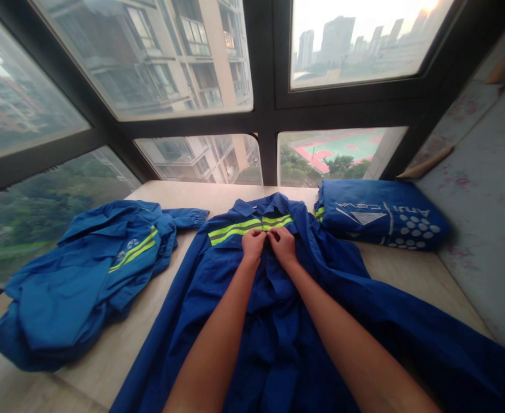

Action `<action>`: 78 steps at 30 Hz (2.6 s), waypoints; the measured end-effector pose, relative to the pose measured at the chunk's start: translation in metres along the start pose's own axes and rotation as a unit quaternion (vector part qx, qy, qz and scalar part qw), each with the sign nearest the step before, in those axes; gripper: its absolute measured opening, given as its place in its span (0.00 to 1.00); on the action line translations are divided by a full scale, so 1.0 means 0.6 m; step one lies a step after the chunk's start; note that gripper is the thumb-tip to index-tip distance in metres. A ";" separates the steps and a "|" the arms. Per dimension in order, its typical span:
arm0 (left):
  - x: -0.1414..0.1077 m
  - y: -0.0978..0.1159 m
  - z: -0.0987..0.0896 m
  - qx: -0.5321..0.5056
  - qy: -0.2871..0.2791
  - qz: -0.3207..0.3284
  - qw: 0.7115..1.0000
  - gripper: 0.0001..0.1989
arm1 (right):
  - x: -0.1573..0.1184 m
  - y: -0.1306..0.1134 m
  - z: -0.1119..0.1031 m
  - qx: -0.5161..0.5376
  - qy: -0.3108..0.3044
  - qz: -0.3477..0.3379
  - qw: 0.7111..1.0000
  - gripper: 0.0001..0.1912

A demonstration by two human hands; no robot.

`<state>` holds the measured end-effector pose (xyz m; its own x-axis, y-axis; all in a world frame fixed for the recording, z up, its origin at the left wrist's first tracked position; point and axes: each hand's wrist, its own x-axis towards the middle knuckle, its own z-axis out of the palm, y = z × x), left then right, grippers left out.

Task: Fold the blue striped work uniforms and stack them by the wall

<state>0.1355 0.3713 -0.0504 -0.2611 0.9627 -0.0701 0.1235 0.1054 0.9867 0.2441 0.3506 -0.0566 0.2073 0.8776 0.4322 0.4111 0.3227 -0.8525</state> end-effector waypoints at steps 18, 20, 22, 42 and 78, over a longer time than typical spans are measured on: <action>-0.018 0.015 -0.023 0.129 -0.029 0.132 0.982 0.07 | 0.016 0.027 0.010 -0.067 -0.028 0.093 0.993 0.08; -0.025 0.023 -0.030 0.187 -0.032 0.162 0.969 0.08 | 0.028 0.032 0.013 -0.072 -0.050 0.106 0.991 0.08; -0.028 0.031 -0.033 0.246 -0.025 0.183 0.951 0.09 | 0.044 0.035 0.019 -0.073 -0.075 0.110 0.988 0.10; 0.070 0.012 -0.176 0.542 -0.070 0.234 0.804 0.23 | 0.115 0.081 -0.007 -0.265 -0.154 -0.024 0.952 0.19; -0.282 0.005 -0.283 0.598 -0.188 0.259 0.735 0.29 | -0.436 -0.170 -0.277 -0.195 -0.226 -0.148 0.943 0.21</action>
<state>0.0173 0.1667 -0.0106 0.3723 0.9280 0.0115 0.9251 -0.3721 0.0758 0.2956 0.0290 -0.0342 -0.3307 0.8593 0.3901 0.7050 0.4997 -0.5033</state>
